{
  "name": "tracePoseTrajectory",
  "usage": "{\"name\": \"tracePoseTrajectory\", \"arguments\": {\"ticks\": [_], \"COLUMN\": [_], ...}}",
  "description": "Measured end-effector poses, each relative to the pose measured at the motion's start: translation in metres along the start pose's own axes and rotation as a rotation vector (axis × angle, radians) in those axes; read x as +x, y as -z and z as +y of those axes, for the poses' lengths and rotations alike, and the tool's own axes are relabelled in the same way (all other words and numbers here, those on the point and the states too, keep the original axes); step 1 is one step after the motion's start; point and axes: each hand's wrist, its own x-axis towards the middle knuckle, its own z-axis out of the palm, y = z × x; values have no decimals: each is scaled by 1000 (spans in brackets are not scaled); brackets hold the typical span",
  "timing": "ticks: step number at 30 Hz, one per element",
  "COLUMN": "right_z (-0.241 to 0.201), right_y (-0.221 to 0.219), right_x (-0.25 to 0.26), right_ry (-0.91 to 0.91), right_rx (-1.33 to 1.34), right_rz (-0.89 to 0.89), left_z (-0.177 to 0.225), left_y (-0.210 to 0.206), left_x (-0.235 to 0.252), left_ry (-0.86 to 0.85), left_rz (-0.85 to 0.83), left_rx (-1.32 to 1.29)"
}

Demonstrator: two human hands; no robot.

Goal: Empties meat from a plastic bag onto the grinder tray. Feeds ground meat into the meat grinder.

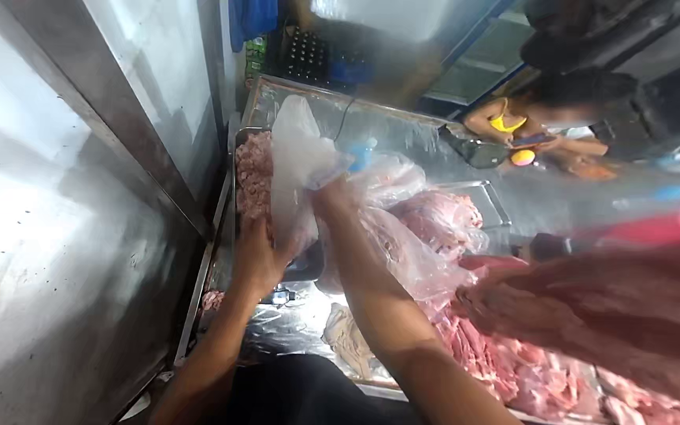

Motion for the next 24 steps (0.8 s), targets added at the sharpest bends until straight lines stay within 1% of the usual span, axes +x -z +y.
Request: {"name": "tracePoseTrajectory", "arguments": {"ticks": [1,2,4,6,8,11,14,16,18,19,21,22,24], "right_z": [0,-3,-19,-39,-53,-52,-45,-42,-36,-31,-21,-19,-7], "right_y": [-4,-8,-14,-17,-14,-7,-4,0,6,8,7,6,1], "right_x": [1,1,0,-1,1,11,15,14,6,-3,-25,-37,-50], "right_ry": [-6,0,76,152,207,177,145,202,283,280,219,192,175], "right_rx": [100,179,268,290,222,126,112,92,-46,-151,-371,-452,-585], "right_rz": [41,62,30,-21,-52,-53,5,-21,-63,-79,-98,-117,-136], "left_z": [-3,-7,-10,-2,10,27,37,39,41,41,39,37,27], "left_y": [-19,-33,-42,-30,-16,-6,-1,-1,-3,-4,-2,0,1], "left_x": [-11,-17,-17,-9,2,31,73,100,118,124,131,132,137], "left_ry": [29,9,-78,-101,-118,-180,-81,-75,-106,-130,-185,-212,-247], "left_rz": [-34,-22,94,132,158,236,213,245,298,311,281,258,246], "left_rx": [92,140,129,46,-27,-95,-128,-110,11,96,243,265,217]}}
